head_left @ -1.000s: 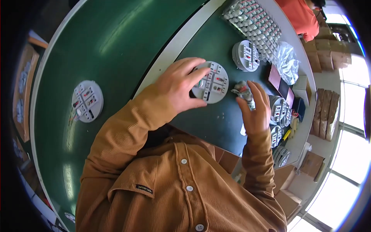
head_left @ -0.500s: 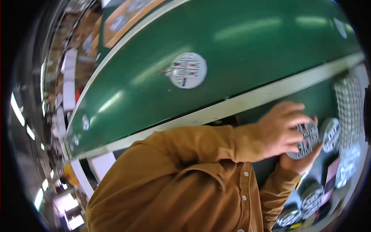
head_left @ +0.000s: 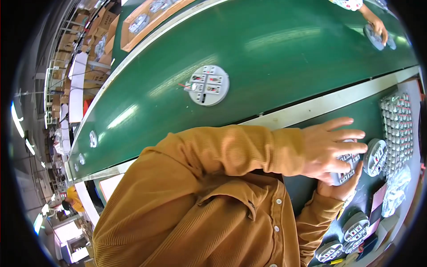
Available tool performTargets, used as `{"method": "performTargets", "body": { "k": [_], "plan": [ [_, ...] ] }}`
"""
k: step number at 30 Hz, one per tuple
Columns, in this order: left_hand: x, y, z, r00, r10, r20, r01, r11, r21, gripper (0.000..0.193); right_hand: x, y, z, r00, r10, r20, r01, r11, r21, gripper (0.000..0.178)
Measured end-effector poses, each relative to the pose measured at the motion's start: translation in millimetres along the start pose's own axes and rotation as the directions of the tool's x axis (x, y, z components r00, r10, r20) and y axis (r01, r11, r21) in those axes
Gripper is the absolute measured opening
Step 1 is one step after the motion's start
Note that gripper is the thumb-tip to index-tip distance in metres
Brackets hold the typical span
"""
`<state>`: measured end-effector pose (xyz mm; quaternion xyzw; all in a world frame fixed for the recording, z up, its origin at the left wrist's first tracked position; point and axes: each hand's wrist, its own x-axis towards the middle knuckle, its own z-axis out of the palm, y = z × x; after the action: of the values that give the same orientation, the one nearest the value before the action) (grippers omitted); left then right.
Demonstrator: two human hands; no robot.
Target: The person assembles small electronic components, including PCB components, LED lights, and plastic housings, onto circular bases by hand at a factory workstation.
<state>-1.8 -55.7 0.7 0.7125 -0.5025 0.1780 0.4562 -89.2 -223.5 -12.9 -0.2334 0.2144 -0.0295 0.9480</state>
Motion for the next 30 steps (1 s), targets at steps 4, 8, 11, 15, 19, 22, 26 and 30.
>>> {"method": "performTargets", "body": {
  "k": [4,8,11,15,19,22,26,30],
  "plan": [
    [-5.4,-18.5,-8.2,0.981,0.172,-0.093,-0.176,0.984,-0.041,0.042,-9.4,8.7,1.3,0.997,0.048,0.054,-0.052,0.996,0.071,0.064],
    [13.3,-33.6,-13.6,0.929,0.227,-0.292,-0.225,0.974,0.04,0.052,-11.4,16.6,14.1,0.991,0.127,-0.038,-0.115,0.965,0.234,0.064],
    [23.2,-28.0,-33.3,0.972,-0.232,-0.048,0.228,0.971,-0.073,0.045,-10.4,42.0,33.2,0.991,-0.122,0.051,0.126,0.988,-0.086,0.063],
    [33.8,-20.6,-41.9,0.593,-0.785,0.178,0.781,0.615,0.11,0.053,-24.0,29.5,18.0,0.966,-0.107,0.237,0.232,0.765,-0.601,0.055],
    [30.1,-19.4,-46.4,0.601,-0.774,0.199,0.797,0.6,-0.071,0.053,-26.7,22.1,18.1,0.981,-0.045,0.187,0.144,0.816,-0.56,0.056],
    [22.0,-26.7,-47.6,0.632,-0.748,0.202,0.775,0.609,-0.17,0.052,-21.5,17.7,20.9,0.988,-0.048,0.146,0.114,0.866,-0.488,0.056],
    [9.8,-38.0,-46.9,0.709,-0.685,0.169,0.702,0.66,-0.269,0.048,-14.2,16.8,23.2,0.991,-0.101,0.084,0.122,0.947,-0.297,0.059],
    [10.5,-40.5,-46.1,0.75,-0.642,0.161,0.661,0.714,-0.23,0.043,-13.0,15.1,21.8,0.993,-0.065,0.095,0.09,0.952,-0.293,0.059]
  ]
}}
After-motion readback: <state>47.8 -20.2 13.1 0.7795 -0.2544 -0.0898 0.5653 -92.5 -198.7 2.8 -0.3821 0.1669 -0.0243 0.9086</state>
